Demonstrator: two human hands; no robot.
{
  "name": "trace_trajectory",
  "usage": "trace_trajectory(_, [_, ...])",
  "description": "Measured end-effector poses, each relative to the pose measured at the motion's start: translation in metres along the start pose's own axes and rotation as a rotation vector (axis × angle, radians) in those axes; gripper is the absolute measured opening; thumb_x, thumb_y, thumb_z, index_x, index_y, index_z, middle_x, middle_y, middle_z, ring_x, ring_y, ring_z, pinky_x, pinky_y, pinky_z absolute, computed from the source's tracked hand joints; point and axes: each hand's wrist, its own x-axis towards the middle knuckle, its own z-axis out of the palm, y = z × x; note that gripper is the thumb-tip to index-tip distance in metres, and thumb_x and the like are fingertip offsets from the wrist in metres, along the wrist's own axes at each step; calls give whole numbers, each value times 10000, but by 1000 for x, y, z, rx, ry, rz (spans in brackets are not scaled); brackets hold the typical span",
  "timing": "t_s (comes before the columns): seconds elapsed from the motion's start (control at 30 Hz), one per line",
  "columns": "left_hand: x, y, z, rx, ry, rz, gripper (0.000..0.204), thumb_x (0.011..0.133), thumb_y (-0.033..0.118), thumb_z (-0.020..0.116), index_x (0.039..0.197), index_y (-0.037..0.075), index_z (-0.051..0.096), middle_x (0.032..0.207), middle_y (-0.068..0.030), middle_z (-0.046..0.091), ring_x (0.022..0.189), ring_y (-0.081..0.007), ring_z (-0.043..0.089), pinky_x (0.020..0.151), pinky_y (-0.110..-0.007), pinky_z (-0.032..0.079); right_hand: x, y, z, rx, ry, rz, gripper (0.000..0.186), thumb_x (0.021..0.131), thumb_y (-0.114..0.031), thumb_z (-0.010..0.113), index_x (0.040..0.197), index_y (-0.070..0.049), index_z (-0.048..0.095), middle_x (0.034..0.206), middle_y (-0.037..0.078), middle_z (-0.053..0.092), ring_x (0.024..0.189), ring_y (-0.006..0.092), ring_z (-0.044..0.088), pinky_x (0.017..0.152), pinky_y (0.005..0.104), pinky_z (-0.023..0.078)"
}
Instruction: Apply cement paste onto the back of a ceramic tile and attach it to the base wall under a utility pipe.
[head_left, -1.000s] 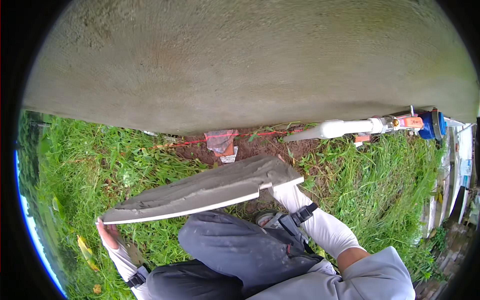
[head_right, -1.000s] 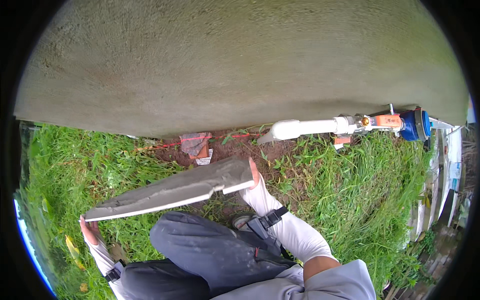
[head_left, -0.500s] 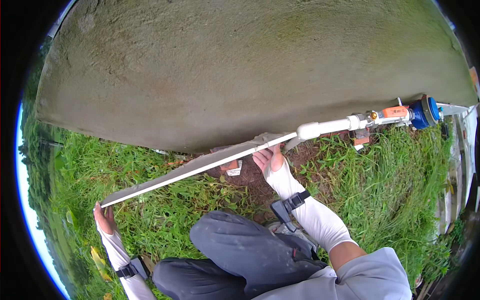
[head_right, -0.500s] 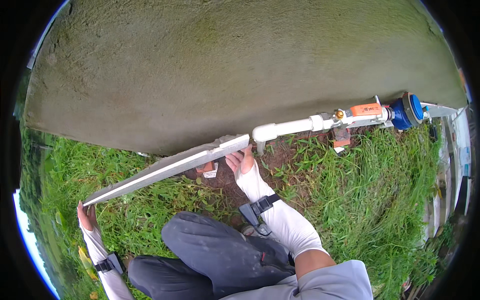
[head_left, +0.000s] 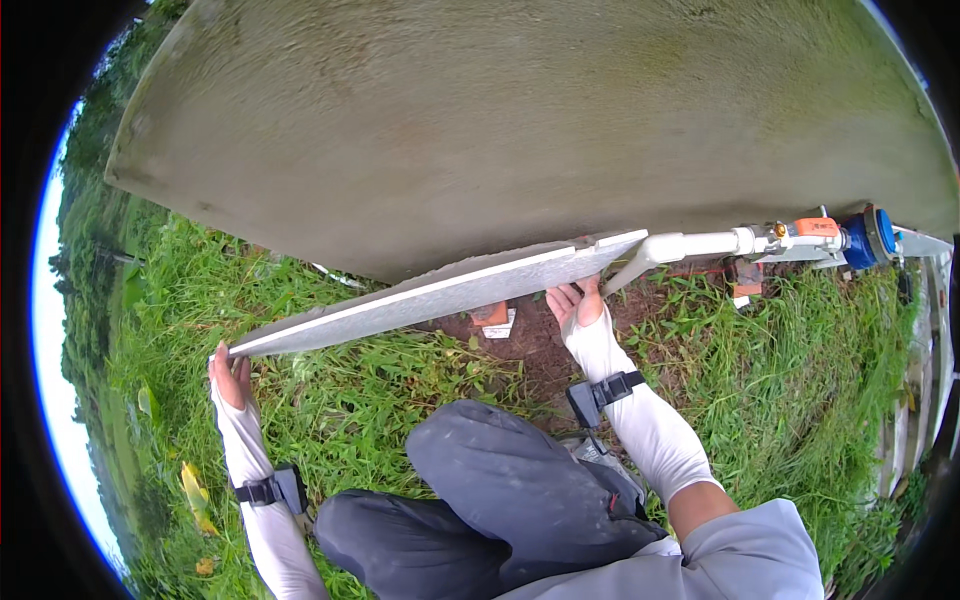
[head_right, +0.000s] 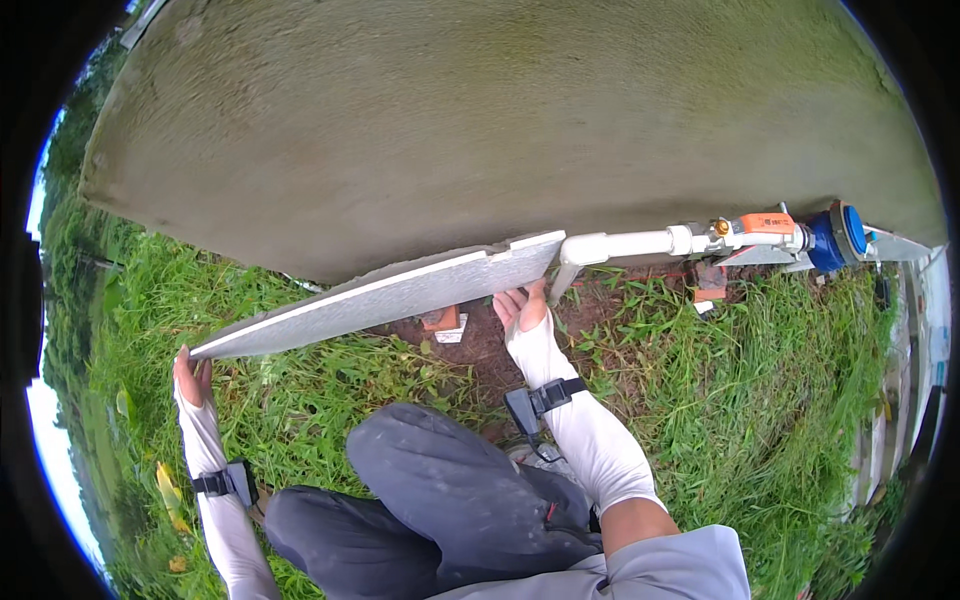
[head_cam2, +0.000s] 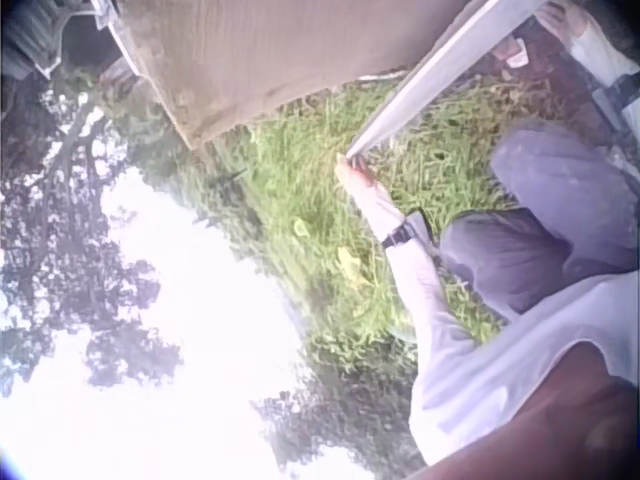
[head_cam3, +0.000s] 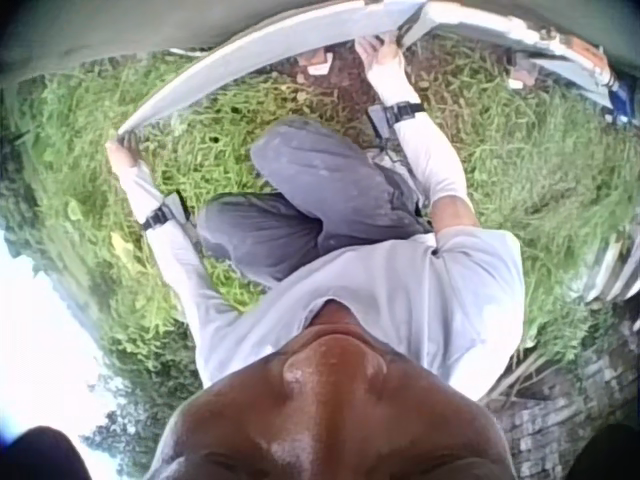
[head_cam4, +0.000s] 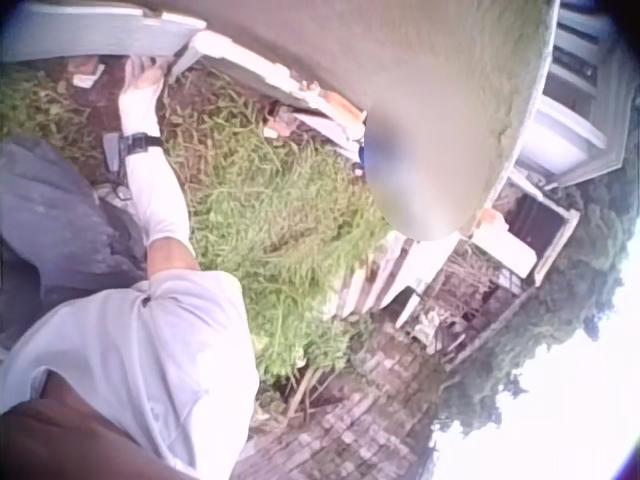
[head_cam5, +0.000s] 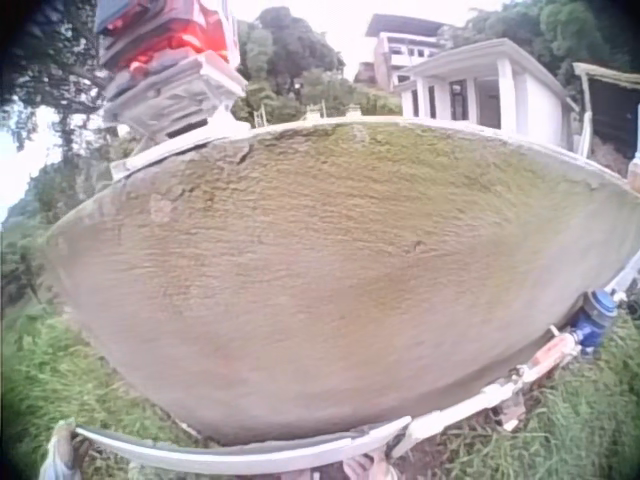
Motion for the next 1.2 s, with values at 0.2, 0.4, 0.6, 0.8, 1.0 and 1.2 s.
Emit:
trace_trajectory(0.2, [17, -11, 11, 3, -64, -12, 599, 902, 367, 577, 1323, 4, 356, 1313, -197, 392, 1269, -349, 387, 1090, -416, 293, 3, 0, 0, -1, -27, -33, 729, 968, -557, 305, 1454, -31, 167, 1438, 266, 297, 1286, 365, 399, 1084, 443, 332])
trace_trajectory(0.4, [31, -17, 19, 5, -29, 11, 564, 891, 373, 591, 1281, 16, 396, 1283, -165, 407, 1226, -331, 415, 1078, -408, 302, 7, 2, -6, 32, 4, -56, 693, 980, -518, 314, 1432, -16, 159, 1427, 286, 286, 1301, 407, 363, 1085, 476, 328])
trace_trajectory(0.6, [33, -8, 28, 79, -58, 9, 641, 881, 410, 591, 1323, 14, 348, 1387, -217, 331, 1289, -360, 358, 1080, -425, 303, 11, 6, -9, 38, 56, -67, 755, 962, -556, 336, 1462, -40, 106, 1435, 288, 279, 1285, 400, 389, 1076, 460, 346])
trace_trajectory(0.8, [36, -4, 35, 72, -38, 20, 615, 871, 391, 610, 1288, 7, 370, 1312, -193, 390, 1239, -336, 407, 1047, -407, 339, 13, 12, -18, 62, 42, -53, 779, 953, -570, 345, 1442, -6, 121, 1433, 311, 260, 1289, 417, 377, 1073, 478, 344])
trace_trajectory(1.0, [59, -7, 32, 101, -73, -6, 621, 867, 409, 611, 1286, 16, 377, 1281, -175, 416, 1152, -288, 455, 978, -366, 380, 15, 10, -22, 32, 23, -55, 791, 943, -601, 323, 1430, -5, 142, 1415, 316, 295, 1270, 426, 400, 1055, 498, 355])
trace_trajectory(1.2, [93, -24, 21, 179, -161, 152, 671, 737, -165, 591, 1347, 45, 405, 1167, -171, 451, 994, -267, 529, 827, -316, 496, 13, 3, -28, -64, -25, 50, 759, 941, -623, 280, 1427, -49, 181, 1371, 285, 394, 1193, 410, 494, 1000, 481, 407])
